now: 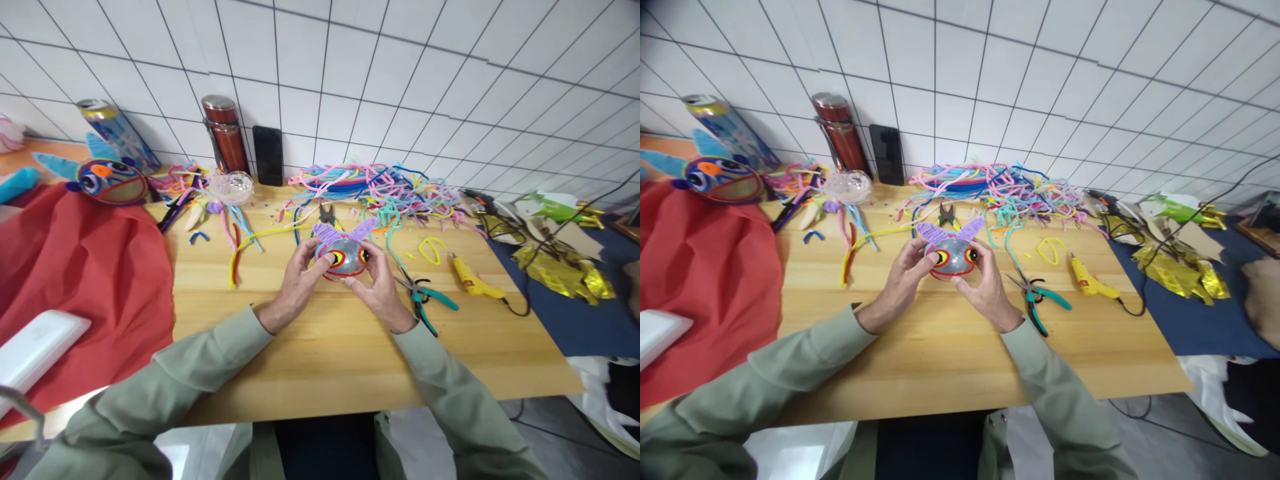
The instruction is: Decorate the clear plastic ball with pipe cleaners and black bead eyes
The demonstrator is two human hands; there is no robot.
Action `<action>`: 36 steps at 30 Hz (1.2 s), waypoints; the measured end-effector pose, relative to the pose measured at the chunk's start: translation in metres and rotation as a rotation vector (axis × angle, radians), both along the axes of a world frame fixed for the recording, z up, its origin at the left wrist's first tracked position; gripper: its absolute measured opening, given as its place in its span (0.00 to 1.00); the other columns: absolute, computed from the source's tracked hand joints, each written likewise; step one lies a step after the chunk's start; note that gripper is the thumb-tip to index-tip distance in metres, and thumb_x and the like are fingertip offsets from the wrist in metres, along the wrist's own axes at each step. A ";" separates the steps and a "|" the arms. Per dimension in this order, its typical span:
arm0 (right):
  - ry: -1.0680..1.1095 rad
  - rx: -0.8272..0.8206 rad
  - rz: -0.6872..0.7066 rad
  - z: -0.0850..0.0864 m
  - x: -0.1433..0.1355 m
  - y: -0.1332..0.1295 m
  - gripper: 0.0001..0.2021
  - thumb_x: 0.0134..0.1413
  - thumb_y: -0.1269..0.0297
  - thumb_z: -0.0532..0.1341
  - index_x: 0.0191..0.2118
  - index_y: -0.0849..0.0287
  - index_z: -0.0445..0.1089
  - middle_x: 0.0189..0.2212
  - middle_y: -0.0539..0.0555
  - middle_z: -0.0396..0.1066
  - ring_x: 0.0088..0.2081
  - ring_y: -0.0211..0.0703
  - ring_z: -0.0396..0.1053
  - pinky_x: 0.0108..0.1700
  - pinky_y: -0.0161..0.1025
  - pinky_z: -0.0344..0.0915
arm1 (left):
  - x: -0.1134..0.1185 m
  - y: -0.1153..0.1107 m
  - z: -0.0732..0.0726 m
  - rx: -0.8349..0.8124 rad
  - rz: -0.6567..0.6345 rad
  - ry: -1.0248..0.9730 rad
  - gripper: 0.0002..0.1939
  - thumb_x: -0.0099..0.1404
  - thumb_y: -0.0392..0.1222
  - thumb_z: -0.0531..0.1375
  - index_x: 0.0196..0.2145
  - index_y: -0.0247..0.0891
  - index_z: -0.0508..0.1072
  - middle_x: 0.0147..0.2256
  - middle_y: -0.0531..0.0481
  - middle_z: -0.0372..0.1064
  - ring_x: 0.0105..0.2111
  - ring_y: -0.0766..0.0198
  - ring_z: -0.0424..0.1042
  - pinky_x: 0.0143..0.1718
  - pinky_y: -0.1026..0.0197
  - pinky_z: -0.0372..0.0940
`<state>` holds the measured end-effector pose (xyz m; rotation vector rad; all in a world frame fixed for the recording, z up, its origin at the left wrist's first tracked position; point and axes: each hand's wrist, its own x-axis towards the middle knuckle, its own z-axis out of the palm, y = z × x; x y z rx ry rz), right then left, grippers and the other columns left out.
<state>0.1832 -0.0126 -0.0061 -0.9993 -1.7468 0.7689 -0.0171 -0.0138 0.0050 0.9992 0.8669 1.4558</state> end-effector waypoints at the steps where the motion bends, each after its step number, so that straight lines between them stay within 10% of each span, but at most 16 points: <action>1: 0.001 -0.002 0.002 0.001 0.000 0.000 0.35 0.62 0.54 0.72 0.69 0.51 0.59 0.71 0.65 0.61 0.72 0.62 0.64 0.73 0.64 0.66 | 0.000 0.000 -0.001 -0.001 0.003 0.002 0.24 0.62 0.53 0.74 0.49 0.42 0.74 0.49 0.49 0.77 0.52 0.56 0.75 0.59 0.53 0.67; 36: -0.035 -0.014 -0.031 -0.004 0.001 -0.002 0.36 0.61 0.53 0.72 0.69 0.50 0.59 0.73 0.64 0.60 0.74 0.62 0.62 0.74 0.64 0.65 | -0.005 -0.001 -0.015 -0.036 -0.018 0.038 0.22 0.67 0.59 0.70 0.51 0.46 0.74 0.52 0.48 0.75 0.56 0.54 0.73 0.60 0.52 0.69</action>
